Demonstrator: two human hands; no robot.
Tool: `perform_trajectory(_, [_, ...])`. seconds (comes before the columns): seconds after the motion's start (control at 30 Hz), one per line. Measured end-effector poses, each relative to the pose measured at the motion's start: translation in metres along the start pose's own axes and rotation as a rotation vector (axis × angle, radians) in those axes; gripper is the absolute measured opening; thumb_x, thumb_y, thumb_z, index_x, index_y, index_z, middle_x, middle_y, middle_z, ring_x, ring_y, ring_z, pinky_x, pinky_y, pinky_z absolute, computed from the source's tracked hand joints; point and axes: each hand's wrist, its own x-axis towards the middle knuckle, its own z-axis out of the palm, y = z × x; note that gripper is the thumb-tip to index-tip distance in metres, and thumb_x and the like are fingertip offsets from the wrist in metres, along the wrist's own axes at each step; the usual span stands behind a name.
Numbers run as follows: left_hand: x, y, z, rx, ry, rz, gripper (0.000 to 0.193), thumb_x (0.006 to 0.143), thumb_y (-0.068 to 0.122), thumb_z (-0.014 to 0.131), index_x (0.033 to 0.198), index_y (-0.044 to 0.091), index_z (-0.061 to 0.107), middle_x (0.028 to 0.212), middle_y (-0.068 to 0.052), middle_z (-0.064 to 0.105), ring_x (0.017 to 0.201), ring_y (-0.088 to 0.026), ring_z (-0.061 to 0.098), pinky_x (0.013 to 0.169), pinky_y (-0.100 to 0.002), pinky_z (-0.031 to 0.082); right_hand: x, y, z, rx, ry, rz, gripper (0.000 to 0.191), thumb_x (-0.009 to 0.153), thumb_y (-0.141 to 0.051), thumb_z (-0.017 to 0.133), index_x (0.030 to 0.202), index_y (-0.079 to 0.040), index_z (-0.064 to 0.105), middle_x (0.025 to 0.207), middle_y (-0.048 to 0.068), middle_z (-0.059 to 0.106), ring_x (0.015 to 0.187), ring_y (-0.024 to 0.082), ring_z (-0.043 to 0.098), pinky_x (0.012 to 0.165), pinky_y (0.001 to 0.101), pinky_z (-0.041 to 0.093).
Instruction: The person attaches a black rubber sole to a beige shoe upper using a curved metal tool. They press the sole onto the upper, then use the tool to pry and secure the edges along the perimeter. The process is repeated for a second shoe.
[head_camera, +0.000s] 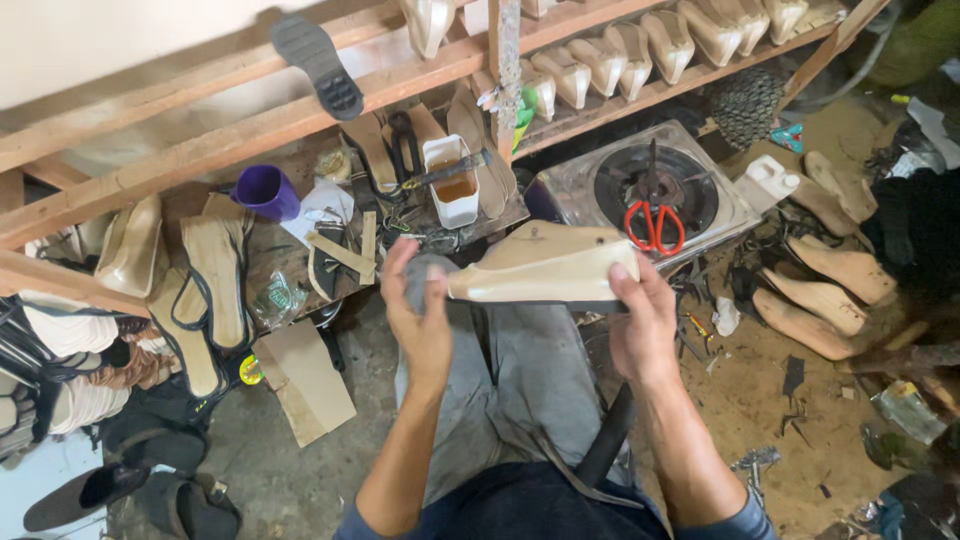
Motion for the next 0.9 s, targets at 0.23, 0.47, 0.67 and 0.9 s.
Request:
perform_trajectory(0.23, [0.008, -0.016, 0.005, -0.836, -0.149, -0.332, 0.069, 0.105, 0.037, 0.053, 0.163, 0.013, 0.025, 0.158, -0.015, 0.047, 0.122, -0.022, 0.051, 0.101, -0.041, 0.047, -0.011, -0.013, -0.036, 0.075, -0.243, 0.191, 0.07, 0.082, -0.016, 0.076, 0.144, 0.004, 0.051, 0.131, 0.017, 0.065, 0.12, 0.029, 0.063, 0.104, 0.0443, 0.051])
perform_trajectory(0.47, [0.014, -0.004, 0.012, -1.057, -0.125, -0.411, 0.061, 0.11, 0.037, 0.05, 0.156, 0.0, 0.035, 0.147, -0.02, 0.054, 0.136, -0.034, 0.057, 0.111, -0.045, 0.052, -0.069, 0.046, -0.009, -0.409, -0.113, 0.387, 0.078, 0.076, -0.012, 0.083, 0.145, 0.001, 0.05, 0.136, 0.02, 0.067, 0.125, 0.028, 0.063, 0.107, 0.0389, 0.048])
perform_trajectory(0.67, [0.017, -0.028, 0.001, -0.707, -0.031, -0.634, 0.054, 0.104, 0.031, 0.05, 0.149, 0.001, 0.04, 0.13, -0.026, 0.062, 0.113, -0.04, 0.068, 0.092, -0.049, 0.058, -0.086, 0.058, 0.007, -0.603, -0.428, -0.105, 0.071, 0.083, -0.001, 0.08, 0.146, 0.003, 0.049, 0.154, 0.019, 0.053, 0.142, 0.028, 0.052, 0.116, 0.0366, 0.04])
perform_trajectory(0.9, [0.024, -0.037, -0.012, -0.649, 0.027, -0.614, 0.056, 0.106, 0.029, 0.045, 0.154, 0.002, 0.037, 0.141, -0.025, 0.054, 0.124, -0.038, 0.059, 0.101, -0.048, 0.051, -0.075, 0.075, 0.015, -0.45, -0.403, 0.044, 0.076, 0.085, -0.005, 0.08, 0.151, 0.005, 0.043, 0.15, 0.022, 0.055, 0.138, 0.029, 0.053, 0.114, 0.0366, 0.039])
